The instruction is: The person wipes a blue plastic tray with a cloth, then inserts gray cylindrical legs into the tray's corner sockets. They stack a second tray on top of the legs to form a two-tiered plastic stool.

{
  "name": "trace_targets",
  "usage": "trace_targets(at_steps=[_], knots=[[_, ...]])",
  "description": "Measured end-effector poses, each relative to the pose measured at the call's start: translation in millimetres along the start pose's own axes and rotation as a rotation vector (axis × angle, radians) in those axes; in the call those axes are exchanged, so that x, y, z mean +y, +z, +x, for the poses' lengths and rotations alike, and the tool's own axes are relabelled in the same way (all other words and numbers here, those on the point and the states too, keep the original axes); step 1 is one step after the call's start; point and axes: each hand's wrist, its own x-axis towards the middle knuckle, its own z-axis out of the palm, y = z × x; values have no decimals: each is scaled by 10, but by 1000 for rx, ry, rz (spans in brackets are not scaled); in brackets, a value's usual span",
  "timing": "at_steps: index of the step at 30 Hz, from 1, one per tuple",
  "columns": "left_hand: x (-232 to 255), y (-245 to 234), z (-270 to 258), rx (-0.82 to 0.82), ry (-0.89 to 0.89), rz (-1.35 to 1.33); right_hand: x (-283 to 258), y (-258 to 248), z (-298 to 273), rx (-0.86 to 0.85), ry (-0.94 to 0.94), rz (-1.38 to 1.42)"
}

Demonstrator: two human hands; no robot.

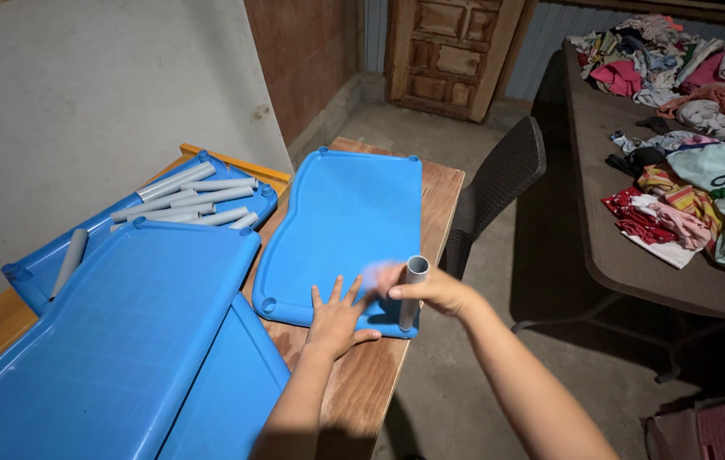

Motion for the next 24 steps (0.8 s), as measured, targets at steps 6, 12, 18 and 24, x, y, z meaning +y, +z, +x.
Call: trace_targets(at_steps=[6,12,18,24], knots=[[23,28,-20,44,12,-28,589,443,42,915,8,-105],[-3,41,-12,59,13,-42,209,507,20,787,-18,-190],[-6,22,-4,-8,-4,-43,-619,273,35,332,247,160],[12,35,8,17,-7,-34,216,253,31,527,39,51]])
